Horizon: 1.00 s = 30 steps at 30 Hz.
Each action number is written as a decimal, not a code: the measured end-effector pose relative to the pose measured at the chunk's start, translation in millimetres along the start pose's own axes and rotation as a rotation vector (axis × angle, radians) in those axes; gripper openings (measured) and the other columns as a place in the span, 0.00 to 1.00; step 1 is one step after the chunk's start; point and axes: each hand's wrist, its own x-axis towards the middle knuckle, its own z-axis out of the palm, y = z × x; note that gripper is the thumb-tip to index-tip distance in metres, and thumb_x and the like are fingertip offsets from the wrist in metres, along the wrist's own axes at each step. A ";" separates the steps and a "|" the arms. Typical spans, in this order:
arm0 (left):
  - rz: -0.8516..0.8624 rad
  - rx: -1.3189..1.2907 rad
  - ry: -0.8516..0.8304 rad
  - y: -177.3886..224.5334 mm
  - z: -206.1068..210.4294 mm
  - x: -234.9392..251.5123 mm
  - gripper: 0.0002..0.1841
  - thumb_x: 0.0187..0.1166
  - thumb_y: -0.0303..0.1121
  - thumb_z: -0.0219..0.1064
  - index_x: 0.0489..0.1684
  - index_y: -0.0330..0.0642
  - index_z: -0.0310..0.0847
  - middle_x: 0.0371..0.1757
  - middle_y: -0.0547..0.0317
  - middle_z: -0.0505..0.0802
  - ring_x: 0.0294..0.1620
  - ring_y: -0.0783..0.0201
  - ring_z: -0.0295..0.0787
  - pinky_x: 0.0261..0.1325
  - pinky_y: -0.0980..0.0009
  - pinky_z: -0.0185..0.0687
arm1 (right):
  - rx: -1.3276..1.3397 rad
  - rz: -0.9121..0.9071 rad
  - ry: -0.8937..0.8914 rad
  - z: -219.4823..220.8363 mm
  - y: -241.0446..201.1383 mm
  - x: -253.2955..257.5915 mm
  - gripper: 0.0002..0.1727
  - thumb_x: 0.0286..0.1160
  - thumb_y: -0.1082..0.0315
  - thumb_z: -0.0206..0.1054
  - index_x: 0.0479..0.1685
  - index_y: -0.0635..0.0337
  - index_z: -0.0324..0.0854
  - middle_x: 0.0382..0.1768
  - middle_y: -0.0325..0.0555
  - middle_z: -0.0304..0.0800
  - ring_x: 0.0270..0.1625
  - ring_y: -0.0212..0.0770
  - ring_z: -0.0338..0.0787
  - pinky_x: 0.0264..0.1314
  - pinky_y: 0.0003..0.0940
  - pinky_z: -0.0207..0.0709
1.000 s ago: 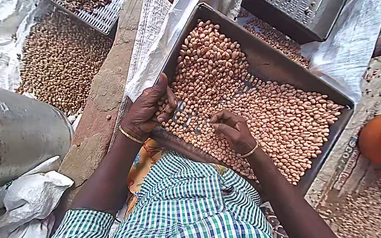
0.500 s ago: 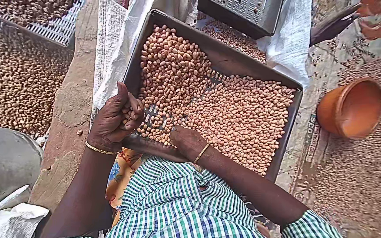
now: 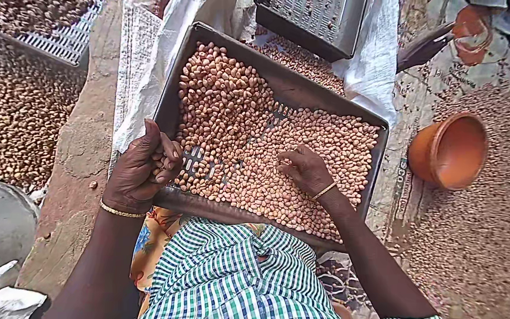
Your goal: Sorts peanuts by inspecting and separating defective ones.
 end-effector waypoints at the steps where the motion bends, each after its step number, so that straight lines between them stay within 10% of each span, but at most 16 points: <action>1: 0.003 0.000 0.000 -0.2 -0.1 -0.2 0.32 0.95 0.49 0.42 0.21 0.44 0.83 0.17 0.68 0.84 0.11 0.80 0.74 0.14 0.88 0.70 | -0.022 -0.015 -0.006 3.9 0.0 -0.1 0.10 0.72 0.74 0.74 0.50 0.67 0.92 0.38 0.64 0.84 0.33 0.56 0.85 0.38 0.51 0.79; 5: 0.001 0.011 -0.013 -0.4 -0.1 1.4 0.32 0.95 0.49 0.42 0.20 0.45 0.83 0.17 0.69 0.83 0.11 0.80 0.73 0.14 0.88 0.69 | 0.754 0.009 0.219 -0.5 14.9 0.3 0.04 0.75 0.73 0.67 0.38 0.54 0.86 0.27 0.24 0.81 0.26 0.15 0.74 0.31 0.11 0.70; 7: -0.002 0.025 -0.020 0.3 -1.7 0.6 0.31 0.94 0.50 0.43 0.21 0.46 0.83 0.17 0.69 0.84 0.11 0.81 0.74 0.15 0.88 0.70 | 1.187 0.047 0.224 -4.8 20.2 -2.2 0.11 0.80 0.63 0.57 0.40 0.39 0.87 0.34 0.20 0.87 0.33 0.18 0.82 0.36 0.15 0.76; 11: -0.009 0.042 -0.017 0.2 -0.2 1.4 0.32 0.95 0.50 0.41 0.20 0.47 0.83 0.16 0.70 0.83 0.11 0.81 0.73 0.15 0.87 0.70 | 0.672 0.235 0.137 -8.2 1.6 -10.1 0.07 0.76 0.78 0.61 0.41 0.59 0.84 0.26 0.27 0.78 0.24 0.16 0.72 0.28 0.11 0.67; 16: -0.004 0.004 -0.061 -0.6 -4.4 1.2 0.31 0.94 0.50 0.43 0.21 0.46 0.83 0.18 0.69 0.85 0.12 0.80 0.75 0.15 0.88 0.71 | -0.043 0.056 0.048 10.4 -2.1 -12.2 0.09 0.71 0.75 0.74 0.46 0.73 0.91 0.33 0.64 0.86 0.30 0.58 0.87 0.37 0.53 0.81; 20: -0.144 -0.013 -0.149 -0.4 -4.4 1.8 0.31 0.90 0.55 0.50 0.24 0.44 0.88 0.18 0.68 0.85 0.13 0.81 0.76 0.16 0.89 0.71 | 0.581 0.109 0.309 2.0 -24.2 0.6 0.05 0.70 0.76 0.73 0.41 0.64 0.88 0.17 0.22 0.74 0.17 0.12 0.64 0.22 0.08 0.61; 22: -0.359 0.095 -0.150 -0.8 4.4 4.9 0.35 0.93 0.54 0.41 0.33 0.39 0.91 0.17 0.66 0.87 0.13 0.83 0.77 0.16 0.91 0.72 | 0.790 -0.022 0.262 7.7 -65.0 10.5 0.07 0.69 0.76 0.73 0.44 0.67 0.89 0.25 0.23 0.80 0.22 0.09 0.65 0.25 0.06 0.61; 26: -0.621 0.167 -0.148 0.9 11.8 10.6 0.37 0.95 0.47 0.30 0.36 0.38 0.89 0.19 0.65 0.88 0.13 0.84 0.78 0.18 0.92 0.71 | 0.518 -0.004 0.203 7.8 -69.7 36.4 0.09 0.75 0.71 0.70 0.48 0.66 0.90 0.34 0.36 0.82 0.29 0.17 0.69 0.34 0.12 0.64; 30: -0.513 0.035 -0.065 2.3 10.6 7.5 0.35 0.96 0.41 0.34 0.17 0.43 0.83 0.15 0.68 0.84 0.12 0.84 0.75 0.16 0.92 0.68 | 0.006 0.243 0.108 -4.4 -9.8 45.4 0.11 0.79 0.75 0.66 0.51 0.72 0.90 0.45 0.68 0.86 0.44 0.58 0.86 0.54 0.52 0.77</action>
